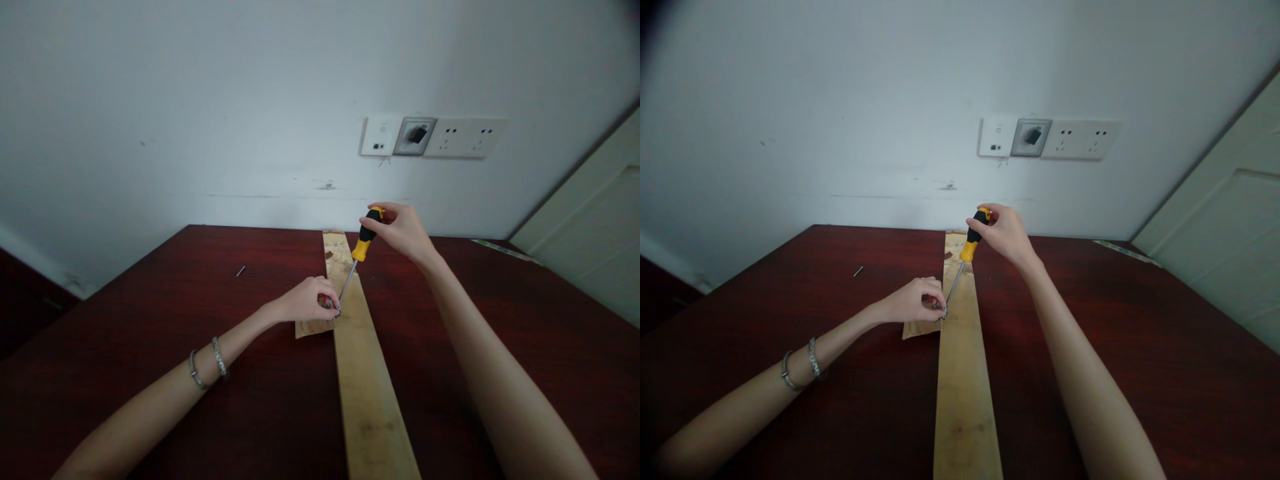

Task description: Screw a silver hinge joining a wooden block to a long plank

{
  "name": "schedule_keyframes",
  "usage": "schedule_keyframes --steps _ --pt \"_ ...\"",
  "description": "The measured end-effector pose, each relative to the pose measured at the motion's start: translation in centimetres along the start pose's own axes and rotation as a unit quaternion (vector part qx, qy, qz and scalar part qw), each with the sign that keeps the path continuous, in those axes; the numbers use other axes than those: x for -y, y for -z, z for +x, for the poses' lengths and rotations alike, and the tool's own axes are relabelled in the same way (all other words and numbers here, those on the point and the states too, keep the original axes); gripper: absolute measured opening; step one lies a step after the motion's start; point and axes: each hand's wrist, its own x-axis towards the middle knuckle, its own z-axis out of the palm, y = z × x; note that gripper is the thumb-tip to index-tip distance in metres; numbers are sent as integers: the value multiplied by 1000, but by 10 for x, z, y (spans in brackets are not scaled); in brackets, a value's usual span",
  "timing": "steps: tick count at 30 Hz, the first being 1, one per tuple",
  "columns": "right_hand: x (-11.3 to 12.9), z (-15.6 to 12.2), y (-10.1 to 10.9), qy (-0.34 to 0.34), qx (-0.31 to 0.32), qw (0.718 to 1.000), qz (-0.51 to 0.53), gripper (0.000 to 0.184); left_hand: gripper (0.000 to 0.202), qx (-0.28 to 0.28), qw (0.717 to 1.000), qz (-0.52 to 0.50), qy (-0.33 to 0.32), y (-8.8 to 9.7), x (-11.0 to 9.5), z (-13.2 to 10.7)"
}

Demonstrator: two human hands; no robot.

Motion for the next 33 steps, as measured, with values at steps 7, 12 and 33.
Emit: schedule_keyframes --steps 7,12,33 --pt "-1 1 0 -1 20 1000 -24 45 1 0 1000 -4 1 -3 0 1" --pt "-1 0 0 -2 40 998 -42 44 5 -5 1000 -15 20 -8 -1 1" --pt "-30 10 10 -77 19 995 -52 44 4 2 999 26 18 -10 1 1"
